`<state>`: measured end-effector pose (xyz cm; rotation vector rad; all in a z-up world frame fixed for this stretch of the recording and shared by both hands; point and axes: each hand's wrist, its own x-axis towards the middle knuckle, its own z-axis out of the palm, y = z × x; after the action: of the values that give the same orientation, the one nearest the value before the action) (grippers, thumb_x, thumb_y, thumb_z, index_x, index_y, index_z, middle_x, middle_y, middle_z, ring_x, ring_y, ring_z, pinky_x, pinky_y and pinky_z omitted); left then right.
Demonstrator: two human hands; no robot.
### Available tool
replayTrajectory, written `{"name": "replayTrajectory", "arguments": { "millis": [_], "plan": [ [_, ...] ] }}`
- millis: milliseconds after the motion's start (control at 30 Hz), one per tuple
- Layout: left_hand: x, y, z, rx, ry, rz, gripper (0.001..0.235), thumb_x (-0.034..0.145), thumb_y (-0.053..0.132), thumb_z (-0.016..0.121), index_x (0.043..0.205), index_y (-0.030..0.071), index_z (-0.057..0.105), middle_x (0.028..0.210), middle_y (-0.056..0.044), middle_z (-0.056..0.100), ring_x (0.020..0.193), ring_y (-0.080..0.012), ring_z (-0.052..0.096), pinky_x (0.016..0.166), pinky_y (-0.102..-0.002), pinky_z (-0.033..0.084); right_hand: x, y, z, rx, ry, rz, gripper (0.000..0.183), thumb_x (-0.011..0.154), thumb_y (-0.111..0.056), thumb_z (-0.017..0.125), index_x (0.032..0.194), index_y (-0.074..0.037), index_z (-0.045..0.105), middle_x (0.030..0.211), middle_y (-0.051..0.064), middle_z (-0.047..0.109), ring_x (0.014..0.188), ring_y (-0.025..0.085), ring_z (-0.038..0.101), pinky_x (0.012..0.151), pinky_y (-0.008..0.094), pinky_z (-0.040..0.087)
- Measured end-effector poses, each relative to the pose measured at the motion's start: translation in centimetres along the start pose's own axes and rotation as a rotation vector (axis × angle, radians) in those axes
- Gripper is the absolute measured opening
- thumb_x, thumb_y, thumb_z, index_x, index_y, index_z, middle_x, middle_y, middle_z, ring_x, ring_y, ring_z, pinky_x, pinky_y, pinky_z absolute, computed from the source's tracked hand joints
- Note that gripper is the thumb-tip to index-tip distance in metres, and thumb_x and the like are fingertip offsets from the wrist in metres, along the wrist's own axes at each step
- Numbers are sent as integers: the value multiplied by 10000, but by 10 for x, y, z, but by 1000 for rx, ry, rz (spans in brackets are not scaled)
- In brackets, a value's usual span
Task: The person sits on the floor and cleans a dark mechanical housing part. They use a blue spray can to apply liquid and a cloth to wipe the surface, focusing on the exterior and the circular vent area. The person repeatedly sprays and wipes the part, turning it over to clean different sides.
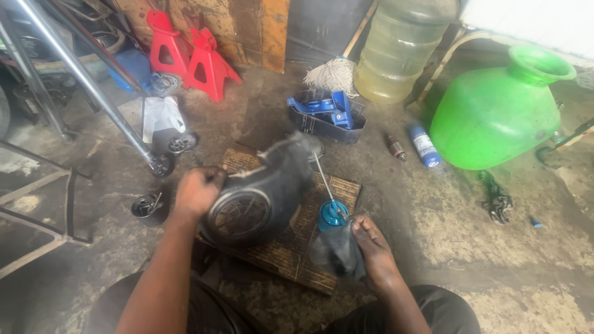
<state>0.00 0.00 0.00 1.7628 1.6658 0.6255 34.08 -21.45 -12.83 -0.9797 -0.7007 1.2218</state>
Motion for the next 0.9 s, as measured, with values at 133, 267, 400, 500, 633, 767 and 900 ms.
{"name": "replayTrajectory", "arguments": {
  "millis": [133, 267, 400, 500, 633, 767, 900],
  "plan": [
    [-12, 26, -7, 278, -58, 167, 343, 924, 438, 655, 1148, 227, 805, 1056, -162, 770, 983, -312, 719, 956, -436, 516, -18, -53, 57, 110, 155, 63, 255, 1068, -254, 548, 1246, -72, 566, 1112, 59, 640, 1036, 189, 628, 914, 358, 500],
    [-38, 52, -21, 410, -316, 99, 378, 948, 511, 620, 1146, 244, 801, 1010, -123, 801, 933, -274, 752, 939, -418, 552, -29, -90, 94, 135, 392, 201, 264, 930, -306, 512, 1112, -167, 643, 1041, 12, 709, 958, 152, 675, 874, 335, 519],
    [-51, 53, -23, 336, -440, 171, 487, 835, 537, 711, 1238, 264, 737, 1124, -43, 775, 1018, -206, 720, 963, -413, 535, -24, -79, 79, -135, 145, -33, 219, 894, -107, 689, 1065, -158, 563, 909, -2, 636, 914, 132, 608, 899, 305, 497],
    [-70, 55, -11, 397, -490, 231, 428, 777, 473, 717, 1135, 243, 768, 1119, 2, 795, 1040, -180, 746, 971, -367, 572, -15, -62, 68, -200, 37, -95, 222, 912, -56, 725, 998, -129, 534, 824, -27, 555, 830, 134, 546, 791, 300, 461],
    [-105, 66, 18, -146, -536, 281, 447, 908, 369, 743, 1334, 288, 637, 1385, 45, 575, 1246, -168, 500, 1018, -430, 364, -23, -58, 79, -352, -98, -103, 179, 946, -51, 674, 980, -127, 515, 823, -28, 487, 792, 102, 478, 706, 284, 421],
    [-124, 66, 52, -316, -652, 414, 277, 877, 293, 743, 1130, 205, 671, 996, -50, 743, 988, -169, 708, 961, -348, 533, -38, -52, 95, -662, -64, -177, 126, 940, -73, 672, 1023, -103, 582, 931, -1, 572, 889, 97, 554, 758, 268, 474],
    [-132, 54, 80, -337, -579, 560, 155, 903, 202, 727, 980, 86, 660, 951, -61, 737, 930, -172, 709, 863, -364, 558, -52, -33, 97, -723, 218, -38, 174, 922, -105, 720, 1088, -76, 678, 987, 44, 684, 929, 147, 650, 802, 299, 525]
  ]
}}
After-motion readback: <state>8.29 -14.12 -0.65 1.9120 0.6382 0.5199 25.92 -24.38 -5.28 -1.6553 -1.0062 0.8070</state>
